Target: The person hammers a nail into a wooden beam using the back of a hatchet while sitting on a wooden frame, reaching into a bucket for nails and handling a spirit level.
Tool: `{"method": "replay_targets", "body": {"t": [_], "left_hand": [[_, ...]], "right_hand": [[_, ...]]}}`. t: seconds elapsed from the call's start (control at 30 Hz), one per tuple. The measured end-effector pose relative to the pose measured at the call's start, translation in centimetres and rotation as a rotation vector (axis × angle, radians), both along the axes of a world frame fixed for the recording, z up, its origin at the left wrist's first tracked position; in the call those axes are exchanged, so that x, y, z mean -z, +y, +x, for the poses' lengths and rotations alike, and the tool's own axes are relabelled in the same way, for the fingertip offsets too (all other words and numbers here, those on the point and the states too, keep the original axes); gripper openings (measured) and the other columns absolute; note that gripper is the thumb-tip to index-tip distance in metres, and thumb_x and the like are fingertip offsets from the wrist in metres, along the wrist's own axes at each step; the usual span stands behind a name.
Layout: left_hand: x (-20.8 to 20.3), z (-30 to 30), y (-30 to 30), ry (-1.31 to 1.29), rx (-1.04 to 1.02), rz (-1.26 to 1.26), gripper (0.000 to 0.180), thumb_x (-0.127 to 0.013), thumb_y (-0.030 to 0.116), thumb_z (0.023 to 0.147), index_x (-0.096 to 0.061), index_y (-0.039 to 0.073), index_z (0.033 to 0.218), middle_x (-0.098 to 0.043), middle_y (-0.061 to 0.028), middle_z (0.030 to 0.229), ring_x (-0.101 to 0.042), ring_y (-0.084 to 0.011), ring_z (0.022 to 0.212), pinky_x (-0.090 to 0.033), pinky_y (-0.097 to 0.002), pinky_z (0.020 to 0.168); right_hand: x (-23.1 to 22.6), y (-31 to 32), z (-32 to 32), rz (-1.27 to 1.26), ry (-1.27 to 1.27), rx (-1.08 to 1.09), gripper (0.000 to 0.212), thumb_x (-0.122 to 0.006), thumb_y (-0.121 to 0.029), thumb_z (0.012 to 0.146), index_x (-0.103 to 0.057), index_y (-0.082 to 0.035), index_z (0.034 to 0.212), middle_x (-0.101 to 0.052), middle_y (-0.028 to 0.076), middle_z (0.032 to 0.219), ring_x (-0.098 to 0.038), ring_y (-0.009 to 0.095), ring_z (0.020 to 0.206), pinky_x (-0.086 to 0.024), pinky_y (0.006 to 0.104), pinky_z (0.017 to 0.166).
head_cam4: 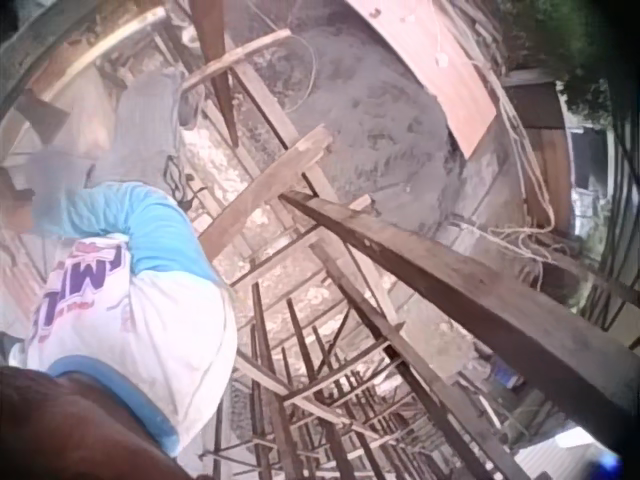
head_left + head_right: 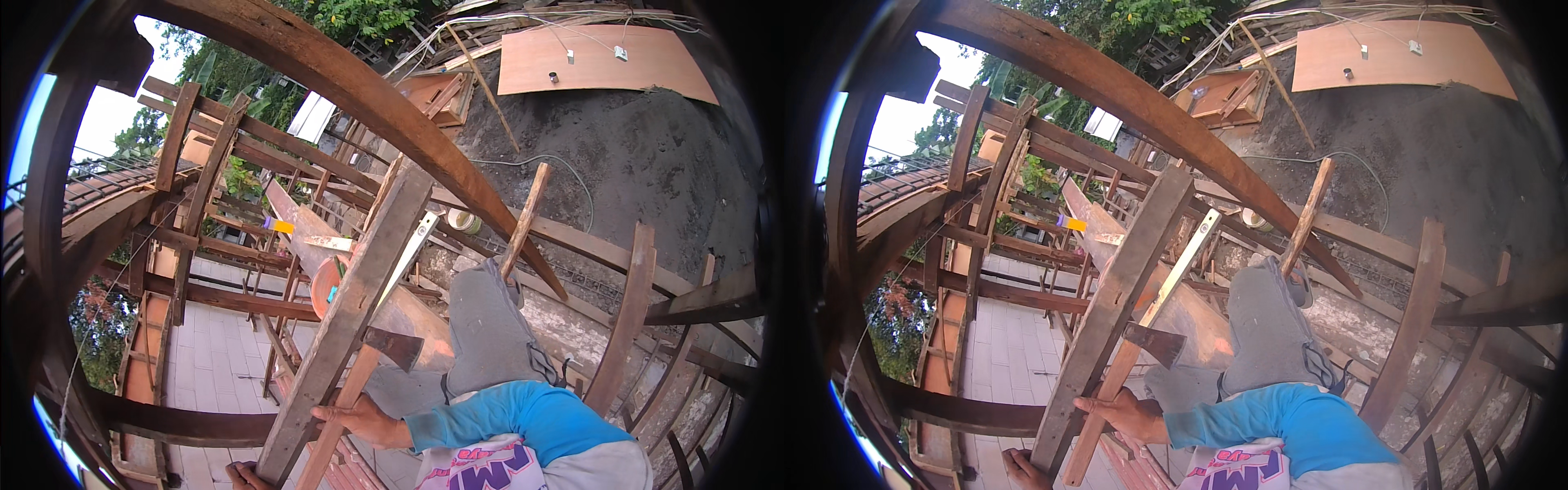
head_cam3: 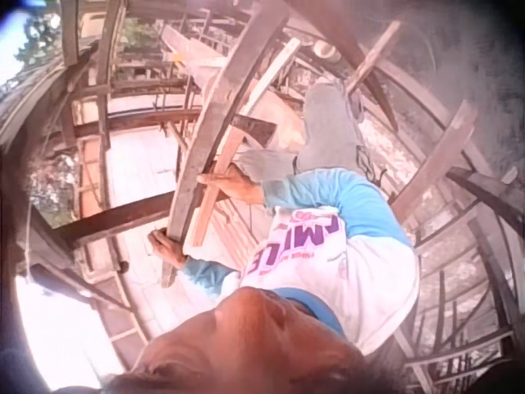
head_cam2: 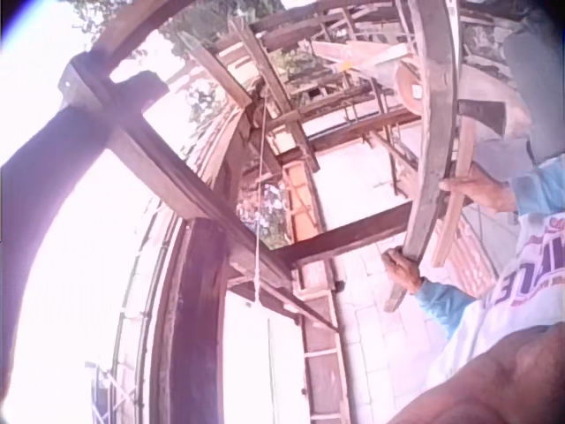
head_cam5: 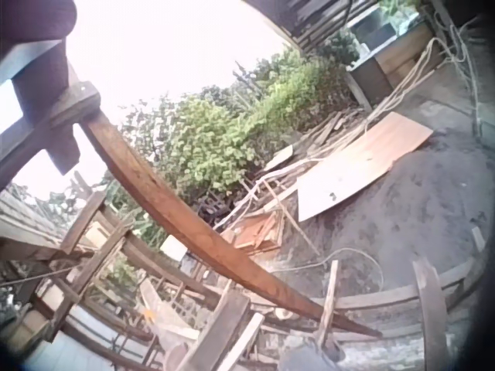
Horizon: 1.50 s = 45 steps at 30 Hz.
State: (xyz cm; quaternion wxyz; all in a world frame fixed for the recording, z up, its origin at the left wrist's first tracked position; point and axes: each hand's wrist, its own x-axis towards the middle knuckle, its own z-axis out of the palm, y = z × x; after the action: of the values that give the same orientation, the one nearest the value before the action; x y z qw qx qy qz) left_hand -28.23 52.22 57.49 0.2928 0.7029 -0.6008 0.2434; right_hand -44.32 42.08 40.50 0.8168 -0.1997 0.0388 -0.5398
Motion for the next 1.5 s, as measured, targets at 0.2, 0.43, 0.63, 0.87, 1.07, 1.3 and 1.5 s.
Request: {"method": "replay_targets", "body": {"t": [0.2,0.43,0.63,0.87,1.07,1.3,1.5], "left_hand": [[-1.7,3.1,-2.1,0.122,0.195,-0.222,0.036,-0.044,0.03,0.101,-0.057,-0.001,0.088,-0.058,-0.013,0.076,-0.055,-0.0237,0.069,-0.044,-0.0368,0.063],[-5.7,-0.1,-10.4,-0.072,0.478,-0.409,0.036,-0.038,0.026,0.102,-0.054,-0.003,0.087,-0.062,-0.0132,0.08,-0.057,-0.0215,0.071,-0.046,-0.0352,0.065],[-6.1,-2.6,-15.4,-0.315,0.632,-0.64,0.027,-0.041,0.019,0.102,-0.055,-0.003,0.096,-0.067,-0.0169,0.089,-0.065,-0.0256,0.076,-0.051,-0.0355,0.066],[-6.0,-2.1,-15.4,-0.413,0.759,-0.676,0.028,-0.042,0.021,0.102,-0.053,-0.003,0.092,-0.067,-0.0221,0.087,-0.068,-0.0327,0.076,-0.054,-0.038,0.067],[-7.3,-3.9,-15.7,-0.496,0.748,-0.795,0.025,-0.048,0.023,0.099,-0.054,0.003,0.085,-0.07,-0.0157,0.081,-0.068,-0.0266,0.072,-0.051,-0.0329,0.065],[-10.7,-4.8,-16.2,-0.544,0.752,-0.899,0.023,-0.05,0.022,0.097,-0.056,0.004,0.085,-0.07,-0.0113,0.075,-0.066,-0.0216,0.067,-0.049,-0.0302,0.061],[-9.7,-3.3,-15.9,-0.425,0.648,-0.843,0.019,-0.049,0.017,0.097,-0.057,0.002,0.088,-0.069,-0.0113,0.077,-0.067,-0.0208,0.068,-0.05,-0.0294,0.061]], "right_hand": [[-6.2,1.1,-4.2,-0.182,-0.027,0.256,0.037,-0.071,-0.027,0.088,-0.062,0.001,0.111,-0.066,0.007,0.104,-0.058,0.014,0.098,-0.047,0.0279,0.084],[-13.2,-8.3,-6.0,-0.283,-0.077,0.631,0.031,-0.075,-0.03,0.085,-0.066,-0.001,0.093,-0.065,0.002,0.083,-0.057,0.009,0.078,-0.048,0.0271,0.067],[-15.4,-13.5,-9.7,-0.313,-0.136,0.633,0.044,-0.08,-0.034,0.079,-0.061,-0.001,0.103,-0.063,0.005,0.093,-0.057,0.013,0.084,-0.048,0.0284,0.071],[-15.3,-13.0,-10.0,-0.261,-0.227,0.545,0.039,-0.082,-0.029,0.076,-0.063,-0.001,0.095,-0.064,0.005,0.088,-0.06,0.016,0.082,-0.048,0.0311,0.073],[-16.1,-13.6,-11.3,-0.288,-0.274,0.481,0.043,-0.081,-0.028,0.078,-0.061,0.0,0.102,-0.063,0.009,0.099,-0.059,0.018,0.092,-0.048,0.0333,0.081],[-17.6,-14.9,-12.0,-0.3,-0.226,0.492,0.046,-0.08,-0.034,0.077,-0.054,-0.002,0.098,-0.057,0.008,0.09,-0.063,0.026,0.08,-0.054,0.0417,0.073],[-17.1,-14.0,-11.3,-0.283,-0.167,0.455,0.054,-0.08,-0.04,0.076,-0.057,-0.001,0.105,-0.058,0.01,0.103,-0.053,0.02,0.102,-0.042,0.0368,0.091]]}}
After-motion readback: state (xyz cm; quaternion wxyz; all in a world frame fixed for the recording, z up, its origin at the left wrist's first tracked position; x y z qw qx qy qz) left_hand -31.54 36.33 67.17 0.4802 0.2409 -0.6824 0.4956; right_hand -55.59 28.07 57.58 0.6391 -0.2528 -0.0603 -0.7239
